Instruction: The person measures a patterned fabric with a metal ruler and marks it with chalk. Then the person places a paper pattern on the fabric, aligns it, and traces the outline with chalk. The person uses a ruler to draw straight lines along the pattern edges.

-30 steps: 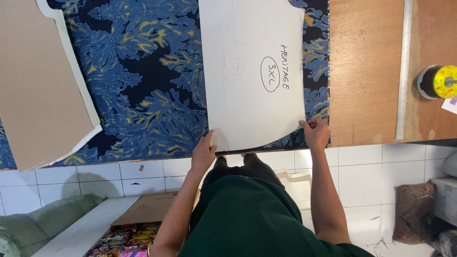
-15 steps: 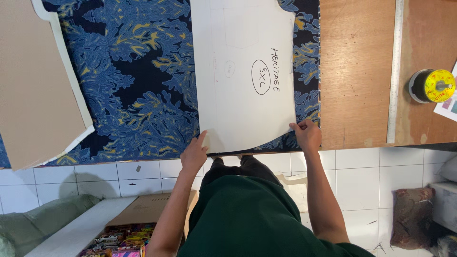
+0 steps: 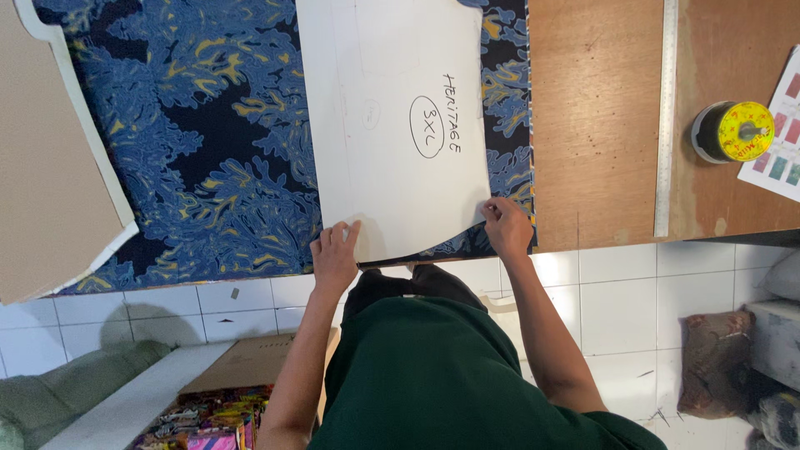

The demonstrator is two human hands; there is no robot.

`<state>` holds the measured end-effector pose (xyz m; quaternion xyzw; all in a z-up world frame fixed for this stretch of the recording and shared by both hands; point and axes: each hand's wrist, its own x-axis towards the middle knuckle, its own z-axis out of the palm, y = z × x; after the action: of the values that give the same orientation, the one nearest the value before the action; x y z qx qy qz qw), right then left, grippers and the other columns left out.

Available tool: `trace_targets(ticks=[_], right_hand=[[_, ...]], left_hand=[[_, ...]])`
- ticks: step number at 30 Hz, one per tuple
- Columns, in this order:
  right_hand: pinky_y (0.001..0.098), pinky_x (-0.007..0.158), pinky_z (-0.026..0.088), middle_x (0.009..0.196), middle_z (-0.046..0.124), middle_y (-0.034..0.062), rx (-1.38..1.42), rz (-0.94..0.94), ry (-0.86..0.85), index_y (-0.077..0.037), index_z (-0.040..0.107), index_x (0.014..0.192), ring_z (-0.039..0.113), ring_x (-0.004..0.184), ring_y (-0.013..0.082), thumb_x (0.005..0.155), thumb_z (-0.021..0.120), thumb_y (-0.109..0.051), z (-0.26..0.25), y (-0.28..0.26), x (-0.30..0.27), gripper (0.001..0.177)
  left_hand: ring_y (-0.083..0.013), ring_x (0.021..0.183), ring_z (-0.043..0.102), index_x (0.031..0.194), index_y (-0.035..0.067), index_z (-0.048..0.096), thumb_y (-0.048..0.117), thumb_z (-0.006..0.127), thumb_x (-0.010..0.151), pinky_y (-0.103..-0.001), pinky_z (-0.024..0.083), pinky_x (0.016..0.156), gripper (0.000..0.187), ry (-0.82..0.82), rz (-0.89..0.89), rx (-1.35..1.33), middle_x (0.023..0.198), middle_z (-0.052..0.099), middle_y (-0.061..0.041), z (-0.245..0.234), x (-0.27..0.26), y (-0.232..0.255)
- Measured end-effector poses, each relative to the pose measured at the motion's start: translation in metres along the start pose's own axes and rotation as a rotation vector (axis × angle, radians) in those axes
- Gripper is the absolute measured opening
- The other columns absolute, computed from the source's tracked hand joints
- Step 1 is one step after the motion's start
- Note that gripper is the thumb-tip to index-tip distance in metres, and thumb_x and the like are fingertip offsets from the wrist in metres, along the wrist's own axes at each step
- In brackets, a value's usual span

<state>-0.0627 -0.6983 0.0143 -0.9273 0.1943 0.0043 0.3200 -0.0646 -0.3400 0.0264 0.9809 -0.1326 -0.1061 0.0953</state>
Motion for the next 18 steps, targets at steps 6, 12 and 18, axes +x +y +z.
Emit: trace_targets(ticks=[6, 12, 18], right_hand=[[0.0402, 0.063, 0.05, 0.082, 0.069, 0.006, 0.015, -0.007, -0.035, -0.015, 0.076, 0.096, 0.066, 0.072, 0.0266, 0.09, 0.075, -0.022, -0.005, 0.001, 0.005, 0.01], [0.0419, 0.063, 0.051, 0.082, 0.07, 0.0084, 0.001, -0.065, -0.055, -0.013, 0.073, 0.098, 0.068, 0.073, 0.0287, 0.091, 0.075, -0.022, -0.001, 0.009, 0.004, 0.012], [0.0435, 0.063, 0.051, 0.082, 0.071, 0.0101, -0.02, -0.086, -0.064, -0.013, 0.073, 0.097, 0.069, 0.075, 0.0306, 0.09, 0.075, -0.022, -0.001, 0.012, 0.007, 0.012]], left_hand=[[-0.0349, 0.133, 0.043, 0.144, 0.02, 0.054, 0.003, 0.068, 0.077, -0.049, 0.041, 0.106, 0.071, -0.062, -0.004, -0.168, 0.145, 0.046, -0.01, -0.011, 0.018, 0.006], [-0.0333, 0.141, 0.034, 0.149, 0.027, 0.046, 0.008, 0.079, 0.077, -0.044, 0.042, 0.11, 0.082, -0.272, -0.079, -0.182, 0.156, 0.031, -0.006, -0.029, 0.025, 0.011], [-0.0305, 0.145, 0.03, 0.151, 0.035, 0.042, 0.008, 0.079, 0.079, -0.044, 0.042, 0.111, 0.086, -0.336, -0.124, -0.178, 0.161, 0.026, -0.001, -0.041, 0.025, 0.015]])
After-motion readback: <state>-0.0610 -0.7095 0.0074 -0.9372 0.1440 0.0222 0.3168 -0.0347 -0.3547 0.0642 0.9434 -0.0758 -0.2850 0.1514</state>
